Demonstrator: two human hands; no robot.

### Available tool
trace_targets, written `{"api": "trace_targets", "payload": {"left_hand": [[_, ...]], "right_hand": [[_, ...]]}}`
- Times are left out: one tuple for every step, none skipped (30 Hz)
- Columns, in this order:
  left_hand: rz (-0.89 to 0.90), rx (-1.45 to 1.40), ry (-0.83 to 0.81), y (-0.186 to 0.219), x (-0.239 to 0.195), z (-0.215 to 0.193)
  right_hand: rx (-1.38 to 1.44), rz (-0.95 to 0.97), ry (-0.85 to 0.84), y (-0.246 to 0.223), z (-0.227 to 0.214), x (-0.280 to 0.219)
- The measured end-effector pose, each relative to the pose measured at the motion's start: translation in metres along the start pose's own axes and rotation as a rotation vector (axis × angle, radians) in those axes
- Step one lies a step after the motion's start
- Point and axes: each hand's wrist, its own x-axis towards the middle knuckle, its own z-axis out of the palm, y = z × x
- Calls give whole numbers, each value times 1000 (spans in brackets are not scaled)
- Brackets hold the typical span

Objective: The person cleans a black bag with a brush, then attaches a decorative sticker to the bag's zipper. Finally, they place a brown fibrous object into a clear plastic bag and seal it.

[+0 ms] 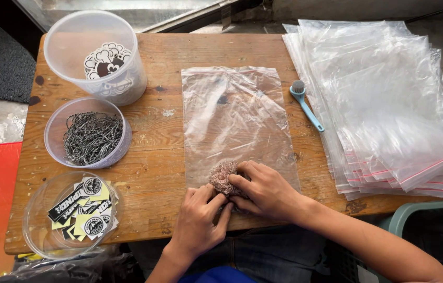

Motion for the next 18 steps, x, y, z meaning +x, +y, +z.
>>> {"api": "trace_targets", "payload": {"left_hand": [[6, 2, 4, 0, 1, 0], [3, 0, 2, 0, 1, 0], [3, 4, 0, 0, 1, 0], [2, 8, -2, 0, 0, 0], [0, 6, -5, 0, 0, 1], [0, 1, -4, 0, 0, 1], [2, -5, -3, 0, 1, 1], [2, -7, -6, 0, 1, 0], [2, 0, -4, 0, 1, 0], [2, 8, -1, 0, 1, 0], [4, 3, -2, 1, 1, 0], [4, 0, -3, 1, 1, 0], [4, -2, -2, 1, 2, 0], [6, -4, -1, 1, 2, 0], [5, -5, 0, 1, 1, 0], [4, -5, 0, 0, 1, 1], [11, -6, 0, 0, 0, 1], [13, 10, 1, 0, 0, 0]], "right_hand": [[-19, 1, -4, 2, 0, -1], [-16, 3, -7, 1, 0, 0], [-14, 3, -3, 0, 0, 0], [-12, 3, 0, 0, -1, 0], [-9, 6, -2, 0, -1, 0], [-11, 5, -7, 0, -1, 0], [-14, 3, -12, 0, -2, 0], [-13, 7, -12, 0, -1, 0], [-11, 6, -9, 0, -1, 0], [-9, 5, -5, 0, -2, 0], [-12, 9, -6, -1, -1, 0], [-10, 8, -4, -1, -1, -1], [-9, 4, -1, 0, -1, 0], [-13, 6, -1, 0, -2, 0], [-17, 3, -4, 0, -1, 0], [-21, 1, -8, 0, -1, -1], [-26, 4, -4, -1, -2, 0], [-26, -8, 6, -2, -3, 2]]}}
